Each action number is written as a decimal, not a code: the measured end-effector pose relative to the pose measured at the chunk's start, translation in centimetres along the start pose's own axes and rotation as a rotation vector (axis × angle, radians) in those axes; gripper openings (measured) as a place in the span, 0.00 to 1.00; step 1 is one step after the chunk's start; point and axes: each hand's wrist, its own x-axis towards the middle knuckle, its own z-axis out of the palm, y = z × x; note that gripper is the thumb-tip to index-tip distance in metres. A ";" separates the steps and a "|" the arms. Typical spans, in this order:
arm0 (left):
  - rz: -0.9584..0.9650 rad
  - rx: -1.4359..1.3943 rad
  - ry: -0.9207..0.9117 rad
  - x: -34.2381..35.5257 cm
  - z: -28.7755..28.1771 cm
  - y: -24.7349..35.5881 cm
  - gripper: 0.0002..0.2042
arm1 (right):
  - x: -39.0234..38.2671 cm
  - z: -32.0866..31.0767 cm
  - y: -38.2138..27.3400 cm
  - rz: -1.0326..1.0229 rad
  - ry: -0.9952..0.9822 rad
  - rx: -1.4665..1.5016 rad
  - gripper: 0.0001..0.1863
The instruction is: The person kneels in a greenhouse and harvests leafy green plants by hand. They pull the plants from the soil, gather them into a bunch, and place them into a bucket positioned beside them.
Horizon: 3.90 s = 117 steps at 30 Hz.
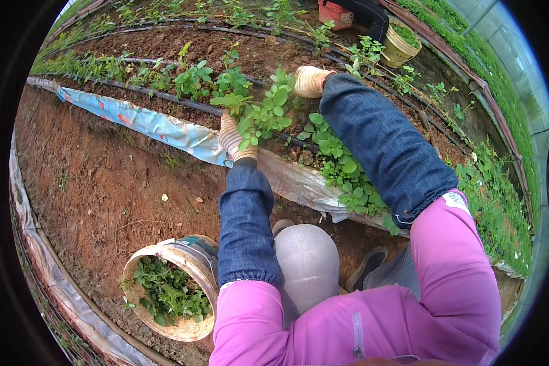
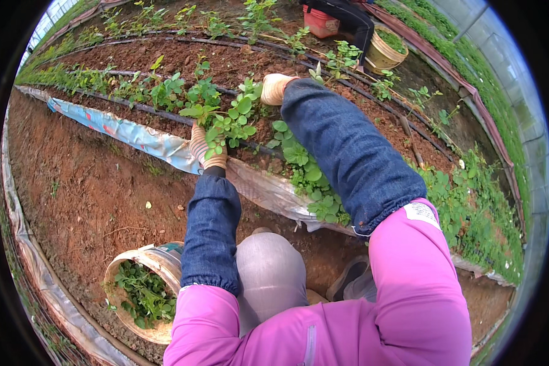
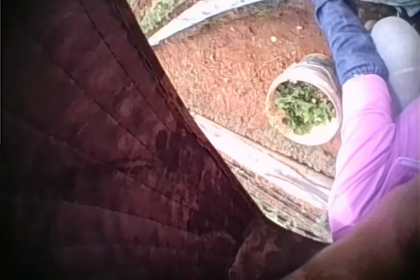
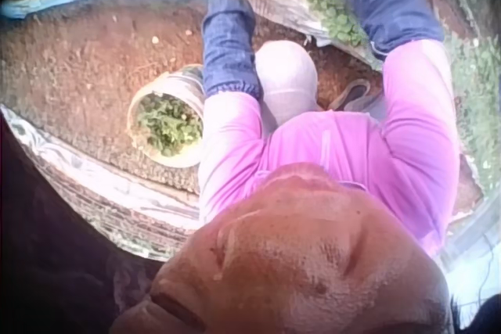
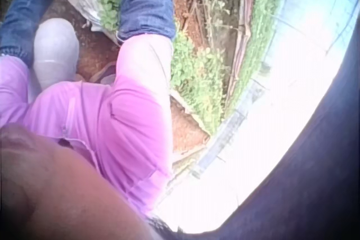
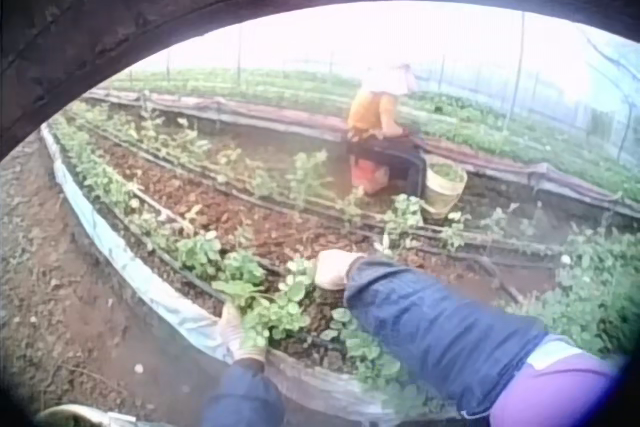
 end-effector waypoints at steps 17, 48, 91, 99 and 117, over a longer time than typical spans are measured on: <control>-0.032 -0.008 -0.082 -0.3 0.5 0.6 0.26 | -2.1 -0.6 -4.7 -0.125 0.096 0.057 0.14; 0.000 0.061 -0.047 -0.6 0.5 1.8 0.19 | 0.5 -1.6 -0.9 -0.020 -0.039 -0.084 0.19; -0.004 0.205 0.004 -1.3 -4.1 8.6 0.18 | -4.2 2.4 -7.1 0.231 0.358 0.652 0.22; 0.145 0.580 -0.395 -2.2 -4.6 8.3 0.21 | -6.5 1.0 -7.6 0.301 0.314 0.929 0.22; 0.001 1.163 -0.757 2.7 1.9 9.8 0.24 | -6.7 0.9 -6.8 0.229 0.334 0.909 0.17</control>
